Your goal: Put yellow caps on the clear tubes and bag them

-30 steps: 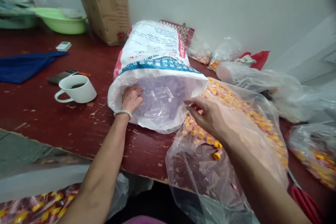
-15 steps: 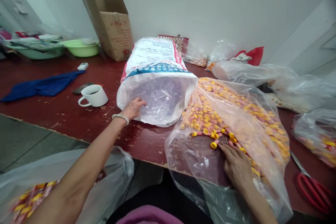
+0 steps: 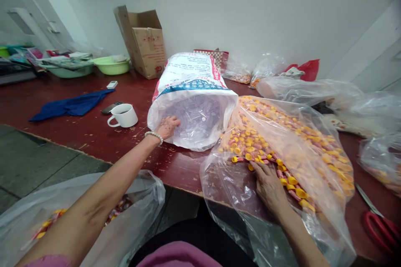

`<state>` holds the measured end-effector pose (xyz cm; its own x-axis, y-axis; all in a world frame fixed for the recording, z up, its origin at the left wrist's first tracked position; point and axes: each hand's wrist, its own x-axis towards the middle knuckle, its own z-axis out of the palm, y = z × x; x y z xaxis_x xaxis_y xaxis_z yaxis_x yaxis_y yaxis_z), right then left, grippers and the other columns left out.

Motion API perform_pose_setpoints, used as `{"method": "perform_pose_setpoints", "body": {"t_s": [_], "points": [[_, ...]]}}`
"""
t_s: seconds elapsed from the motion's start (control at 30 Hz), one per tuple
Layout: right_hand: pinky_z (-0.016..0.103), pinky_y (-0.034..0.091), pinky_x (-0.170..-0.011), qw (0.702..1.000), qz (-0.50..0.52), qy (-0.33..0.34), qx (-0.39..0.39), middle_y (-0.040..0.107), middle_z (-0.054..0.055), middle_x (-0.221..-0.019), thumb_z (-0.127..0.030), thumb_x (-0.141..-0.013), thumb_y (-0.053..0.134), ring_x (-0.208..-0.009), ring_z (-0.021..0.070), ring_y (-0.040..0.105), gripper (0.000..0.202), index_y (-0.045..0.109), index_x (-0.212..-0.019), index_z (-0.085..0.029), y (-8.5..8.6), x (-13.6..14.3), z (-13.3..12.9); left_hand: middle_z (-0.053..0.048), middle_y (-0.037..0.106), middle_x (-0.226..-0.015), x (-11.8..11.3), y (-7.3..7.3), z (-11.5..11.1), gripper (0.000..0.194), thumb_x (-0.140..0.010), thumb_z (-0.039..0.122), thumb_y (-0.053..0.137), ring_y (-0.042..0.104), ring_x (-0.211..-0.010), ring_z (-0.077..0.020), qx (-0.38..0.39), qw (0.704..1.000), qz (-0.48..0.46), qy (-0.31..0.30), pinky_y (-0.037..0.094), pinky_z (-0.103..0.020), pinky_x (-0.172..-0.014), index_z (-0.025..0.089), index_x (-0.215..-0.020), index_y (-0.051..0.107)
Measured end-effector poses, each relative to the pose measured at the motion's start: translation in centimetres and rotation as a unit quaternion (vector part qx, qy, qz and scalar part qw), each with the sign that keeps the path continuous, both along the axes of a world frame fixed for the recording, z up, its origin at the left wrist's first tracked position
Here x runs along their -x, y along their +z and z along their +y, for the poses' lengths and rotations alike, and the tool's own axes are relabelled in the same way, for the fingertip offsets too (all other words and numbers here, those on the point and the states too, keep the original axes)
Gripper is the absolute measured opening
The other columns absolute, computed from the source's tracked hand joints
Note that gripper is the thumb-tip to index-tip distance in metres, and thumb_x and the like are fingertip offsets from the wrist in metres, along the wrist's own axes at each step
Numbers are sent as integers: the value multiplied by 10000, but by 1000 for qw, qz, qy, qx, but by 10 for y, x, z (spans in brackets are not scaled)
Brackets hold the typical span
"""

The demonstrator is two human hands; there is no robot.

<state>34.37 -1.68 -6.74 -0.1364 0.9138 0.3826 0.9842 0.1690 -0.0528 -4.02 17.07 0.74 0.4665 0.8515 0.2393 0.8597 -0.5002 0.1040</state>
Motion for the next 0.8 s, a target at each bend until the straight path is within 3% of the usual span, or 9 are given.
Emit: {"method": "perform_pose_setpoints", "body": {"t_s": [0.13, 0.27, 0.37, 0.57, 0.8], "points": [[415, 465, -875, 999, 36, 11, 24, 635, 109, -1092, -51, -808, 353, -999, 252, 559, 412, 637, -1081, -171, 0, -6, 12, -69, 555, -902, 6, 5, 3, 410, -668, -30, 367, 518, -870, -183, -10, 999, -32, 4, 430, -301, -825, 153, -935, 619], [430, 447, -868, 983, 177, 40, 21, 613, 123, -1021, -123, -784, 413, -967, 258, 551, 281, 651, -924, -176, 5, -9, 14, -46, 488, -808, 12, -1, 9, 430, -635, -43, 395, 498, -777, -166, 22, 999, -19, -26, 419, -260, -751, 168, -876, 682], [411, 457, -807, 967, 251, 20, 23, 604, 102, -895, -189, -759, 471, -877, 247, 556, 164, 621, -825, -185, 11, -6, 9, -30, 433, -738, 9, -6, 15, 486, -619, -62, 438, 450, -734, -165, 51, 997, -2, -61, 383, -260, -726, 202, -915, 718], [364, 471, -730, 943, 322, -83, 4, 625, 76, -959, -260, -789, 464, -717, 181, 574, 327, 545, -1098, -187, 14, 0, 2, -17, 388, -723, 6, -5, 28, 426, -677, -37, 470, 373, -724, -142, 70, 990, 19, -123, 322, -251, -722, 185, -932, 730], [336, 499, -625, 881, 449, -146, 12, 675, 43, -752, -405, -807, 508, -663, 194, 630, 335, 563, -1043, -174, 6, -5, -3, -43, 447, -806, 23, -8, 20, 285, -753, 136, 511, 412, -769, -174, 50, 990, 13, -132, 360, -288, -775, 165, -978, 684]]}}
